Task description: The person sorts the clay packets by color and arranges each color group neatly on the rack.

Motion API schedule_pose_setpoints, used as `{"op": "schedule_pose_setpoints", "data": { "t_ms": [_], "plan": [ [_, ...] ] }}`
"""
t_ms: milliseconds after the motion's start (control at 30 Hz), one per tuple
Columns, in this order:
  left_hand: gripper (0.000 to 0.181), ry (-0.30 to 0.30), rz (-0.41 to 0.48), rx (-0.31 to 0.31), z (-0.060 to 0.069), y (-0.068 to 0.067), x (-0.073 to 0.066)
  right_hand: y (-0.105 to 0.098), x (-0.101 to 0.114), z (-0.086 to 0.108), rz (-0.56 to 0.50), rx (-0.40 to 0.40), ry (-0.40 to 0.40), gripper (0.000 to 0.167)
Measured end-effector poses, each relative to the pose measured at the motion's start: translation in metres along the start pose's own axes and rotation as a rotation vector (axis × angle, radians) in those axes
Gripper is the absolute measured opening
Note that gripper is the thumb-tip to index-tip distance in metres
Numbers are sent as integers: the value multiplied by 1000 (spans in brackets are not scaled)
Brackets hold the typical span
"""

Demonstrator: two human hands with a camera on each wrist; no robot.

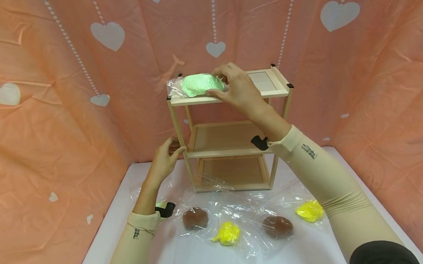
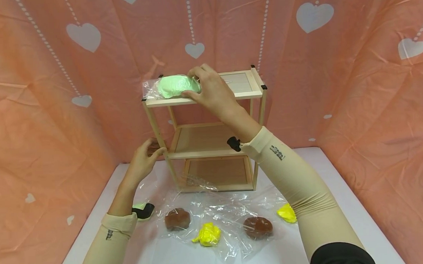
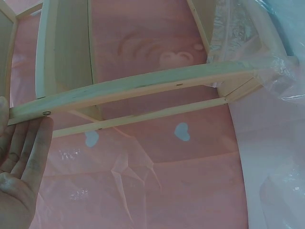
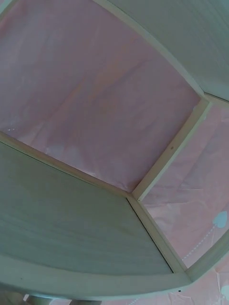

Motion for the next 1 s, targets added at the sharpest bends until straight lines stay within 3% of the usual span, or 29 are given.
{"op": "schedule_pose_setpoints", "data": {
  "t_ms": [433,733,1000],
  "plan": [
    [30,-8,1,7,0,0,4,4,0,0,39,69,5,41],
    [29,-8,-3,3,1,0,3,3,-3,-1,18,69,101,42],
    [30,-6,6,5,1,0,4,5,-2,-3,2,109,55,42]
  ]
}}
Point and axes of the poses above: each hand's wrist, its own z-axis away from the middle knuckle, its own y-axis out of the palm, x = y × z, the point moved 8 cm from there along -z, towards the middle knuckle, and after that the axes turned 7 degrees about y, right-handed, at the moved point
